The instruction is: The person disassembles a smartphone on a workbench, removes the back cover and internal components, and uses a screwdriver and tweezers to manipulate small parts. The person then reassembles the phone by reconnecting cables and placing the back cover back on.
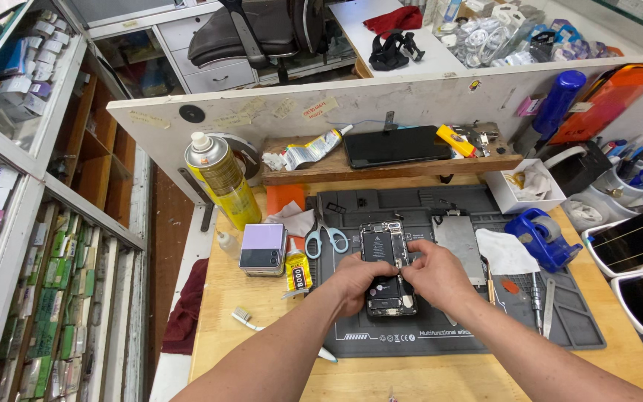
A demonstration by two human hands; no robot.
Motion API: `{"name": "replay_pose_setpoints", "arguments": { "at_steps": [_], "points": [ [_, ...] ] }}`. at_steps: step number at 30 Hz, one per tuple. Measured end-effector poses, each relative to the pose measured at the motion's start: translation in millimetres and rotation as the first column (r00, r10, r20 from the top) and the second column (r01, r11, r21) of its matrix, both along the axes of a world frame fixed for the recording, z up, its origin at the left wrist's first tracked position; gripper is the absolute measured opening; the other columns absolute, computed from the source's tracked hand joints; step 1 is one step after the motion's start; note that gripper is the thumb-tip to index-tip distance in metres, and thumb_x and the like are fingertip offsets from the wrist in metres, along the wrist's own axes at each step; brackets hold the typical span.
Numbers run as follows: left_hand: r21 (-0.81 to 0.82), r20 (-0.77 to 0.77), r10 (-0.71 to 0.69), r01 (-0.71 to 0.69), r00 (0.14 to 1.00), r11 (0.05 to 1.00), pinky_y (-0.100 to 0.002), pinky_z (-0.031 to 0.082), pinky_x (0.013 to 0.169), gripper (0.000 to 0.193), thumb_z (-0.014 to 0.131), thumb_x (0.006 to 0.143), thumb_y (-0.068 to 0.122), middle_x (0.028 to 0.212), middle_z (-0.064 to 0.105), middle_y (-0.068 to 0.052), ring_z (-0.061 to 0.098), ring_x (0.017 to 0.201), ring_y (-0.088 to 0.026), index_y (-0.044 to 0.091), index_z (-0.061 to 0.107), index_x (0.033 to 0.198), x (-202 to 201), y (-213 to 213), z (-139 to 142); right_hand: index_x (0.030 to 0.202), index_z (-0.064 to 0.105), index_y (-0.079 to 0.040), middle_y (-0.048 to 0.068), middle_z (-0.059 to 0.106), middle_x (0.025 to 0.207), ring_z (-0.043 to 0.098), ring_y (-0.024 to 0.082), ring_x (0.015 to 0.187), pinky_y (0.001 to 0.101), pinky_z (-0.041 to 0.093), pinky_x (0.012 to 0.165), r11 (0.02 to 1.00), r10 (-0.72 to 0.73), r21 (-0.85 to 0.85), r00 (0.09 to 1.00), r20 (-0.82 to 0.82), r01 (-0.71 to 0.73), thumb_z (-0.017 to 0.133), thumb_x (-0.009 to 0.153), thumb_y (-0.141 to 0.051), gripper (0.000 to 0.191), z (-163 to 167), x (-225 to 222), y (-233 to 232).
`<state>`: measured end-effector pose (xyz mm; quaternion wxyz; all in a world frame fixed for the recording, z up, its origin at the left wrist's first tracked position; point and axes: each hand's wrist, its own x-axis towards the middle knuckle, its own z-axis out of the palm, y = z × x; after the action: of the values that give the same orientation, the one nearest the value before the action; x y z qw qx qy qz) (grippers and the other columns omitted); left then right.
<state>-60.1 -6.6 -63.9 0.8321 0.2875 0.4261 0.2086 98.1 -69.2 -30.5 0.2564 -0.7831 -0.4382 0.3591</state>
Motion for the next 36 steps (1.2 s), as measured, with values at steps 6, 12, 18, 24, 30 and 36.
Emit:
{"name": "replay_pose_setpoints", "arguments": {
  "at_steps": [6, 12, 18, 24, 30, 36],
  "points": [
    [0.009, 0.030, -0.004, 0.004, 1.000, 1.000, -0.041, 0.066, 0.073, 0.029, 0.076, 0.078, -0.003, 0.095, 0.075, -0.013, 0.075, 0.079, -0.024, 0.001, 0.069, 0.105, 0.1, 1.2, -5.4, 0.131, 0.064, -0.007, 0.007, 0.075, 0.072, 0.069, 0.016, 0.061, 0.0334, 0.056, 0.061, 1.000, 0.004, 0.010, 1.000, -0.012, -0.004, 0.074, 0.083, -0.010, 0.049, 1.3, -0.1, -0.7],
    [0.009, 0.020, -0.010, 0.010, 1.000, 1.000, -0.042, 0.066, 0.073, 0.027, 0.076, 0.078, -0.002, 0.094, 0.074, -0.012, 0.074, 0.078, -0.023, 0.002, 0.068, 0.104, 0.1, 1.7, -6.4, 0.130, 0.065, -0.007, 0.005, 0.075, 0.073, 0.070, 0.016, 0.061, 0.0334, 0.055, 0.060, 1.000, -0.005, 0.009, 1.000, -0.006, 0.005, 0.075, 0.085, -0.014, 0.047, -2.5, -0.5, 0.5],
    [0.008, 0.047, -0.028, 0.028, 0.999, 1.000, -0.042, 0.066, 0.075, 0.029, 0.075, 0.079, -0.002, 0.096, 0.076, -0.012, 0.076, 0.082, -0.024, 0.002, 0.068, 0.107, -1.0, 2.4, -4.9, 0.128, 0.067, -0.007, 0.006, 0.073, 0.074, 0.066, 0.016, 0.059, 0.0322, 0.051, 0.056, 1.000, 0.015, 0.005, 0.994, -0.108, -0.014, 0.068, 0.089, -0.011, 0.039, -1.9, 6.1, -0.7],
    [0.018, 0.010, -0.033, 0.033, 0.999, 0.999, -0.043, 0.065, 0.077, 0.033, 0.073, 0.079, -0.004, 0.099, 0.074, -0.013, 0.075, 0.086, -0.026, 0.004, 0.064, 0.110, -3.7, 3.9, -3.4, 0.129, 0.066, -0.007, 0.005, 0.071, 0.076, 0.063, 0.014, 0.057, 0.0300, 0.049, 0.053, 1.000, 0.008, -0.015, 0.967, -0.254, -0.013, 0.063, 0.091, -0.008, 0.039, -1.0, 13.8, -5.1],
    [0.034, 0.004, -0.072, 0.072, 0.997, 0.997, -0.042, 0.065, 0.080, 0.029, 0.073, 0.080, -0.005, 0.100, 0.075, -0.012, 0.075, 0.088, -0.025, 0.003, 0.066, 0.107, -3.7, 5.6, -4.7, 0.128, 0.067, -0.005, 0.005, 0.074, 0.078, 0.062, 0.013, 0.057, 0.0293, 0.049, 0.054, 0.999, -0.035, -0.024, 0.970, -0.241, 0.030, 0.066, 0.090, -0.011, 0.038, 4.3, 7.9, -9.7],
    [0.064, 0.018, -0.094, 0.093, 0.995, 0.994, -0.041, 0.064, 0.080, 0.028, 0.074, 0.079, -0.007, 0.098, 0.075, -0.011, 0.074, 0.087, -0.024, 0.003, 0.069, 0.104, -2.0, 7.3, -11.5, 0.116, 0.074, -0.004, 0.005, 0.077, 0.081, 0.063, 0.014, 0.057, 0.0295, 0.052, 0.055, 0.993, -0.104, -0.063, 0.982, -0.155, 0.096, 0.071, 0.089, -0.017, 0.031, 7.2, 1.1, -9.3]
  ]
}}
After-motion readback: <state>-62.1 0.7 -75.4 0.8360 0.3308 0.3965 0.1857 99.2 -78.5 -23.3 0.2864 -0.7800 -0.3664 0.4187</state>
